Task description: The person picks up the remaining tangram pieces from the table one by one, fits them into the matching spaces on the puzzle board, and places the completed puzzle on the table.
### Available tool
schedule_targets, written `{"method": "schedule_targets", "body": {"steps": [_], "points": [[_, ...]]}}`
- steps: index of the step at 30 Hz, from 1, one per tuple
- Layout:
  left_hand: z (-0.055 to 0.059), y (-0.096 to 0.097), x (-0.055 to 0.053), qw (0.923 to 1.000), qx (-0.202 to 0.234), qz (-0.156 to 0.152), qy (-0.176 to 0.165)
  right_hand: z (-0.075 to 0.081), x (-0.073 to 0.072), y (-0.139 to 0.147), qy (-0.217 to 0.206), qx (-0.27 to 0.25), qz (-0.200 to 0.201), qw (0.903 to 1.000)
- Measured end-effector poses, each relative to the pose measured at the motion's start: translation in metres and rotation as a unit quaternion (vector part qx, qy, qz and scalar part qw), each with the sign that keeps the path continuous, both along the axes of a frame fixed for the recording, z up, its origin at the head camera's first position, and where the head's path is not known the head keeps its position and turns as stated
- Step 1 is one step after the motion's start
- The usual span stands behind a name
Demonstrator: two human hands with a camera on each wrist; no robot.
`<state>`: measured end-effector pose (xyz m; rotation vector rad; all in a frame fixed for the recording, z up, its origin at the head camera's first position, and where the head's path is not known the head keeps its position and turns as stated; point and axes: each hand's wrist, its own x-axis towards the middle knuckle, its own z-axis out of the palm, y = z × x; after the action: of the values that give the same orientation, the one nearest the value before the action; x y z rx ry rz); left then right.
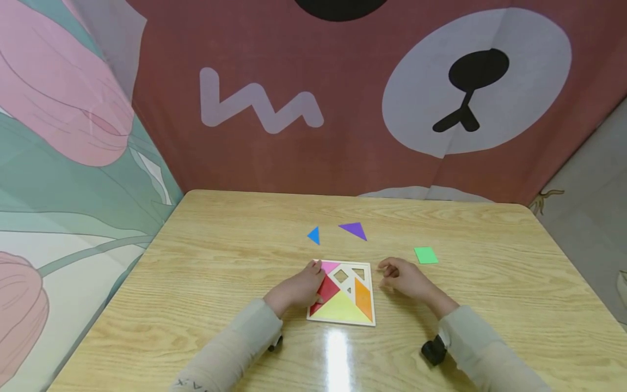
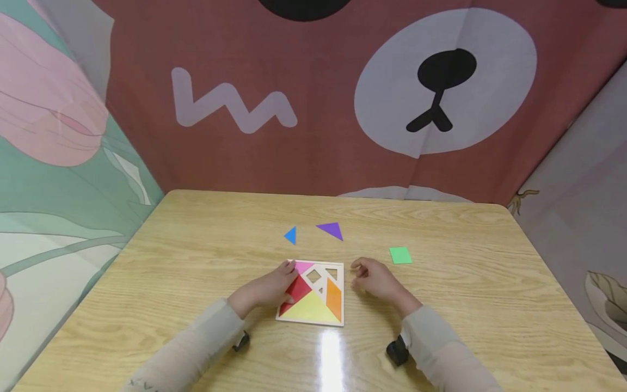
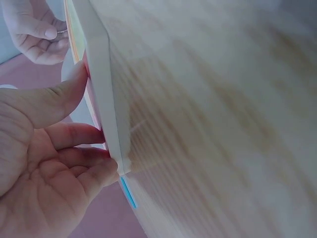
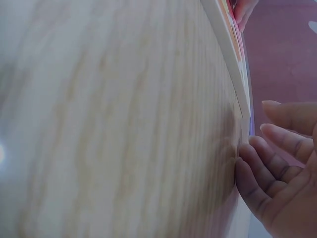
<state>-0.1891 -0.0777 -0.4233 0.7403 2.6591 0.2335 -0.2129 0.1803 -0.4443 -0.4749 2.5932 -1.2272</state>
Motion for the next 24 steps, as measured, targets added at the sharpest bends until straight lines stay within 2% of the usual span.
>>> {"method": "schedule_targets", "body": {"steps": [18,24], "points": [[0.002,0.0,0.0,1.0,-0.003,-0.003,0.004,0.001,-0.006,0.028,0.031,0.025,-0.056,0.9976],[0.001,0.0,0.0,1.0,-0.003,0.001,-0.001,0.005,-0.005,0.035,0.058,0.04,-0.079,0.9944]]}}
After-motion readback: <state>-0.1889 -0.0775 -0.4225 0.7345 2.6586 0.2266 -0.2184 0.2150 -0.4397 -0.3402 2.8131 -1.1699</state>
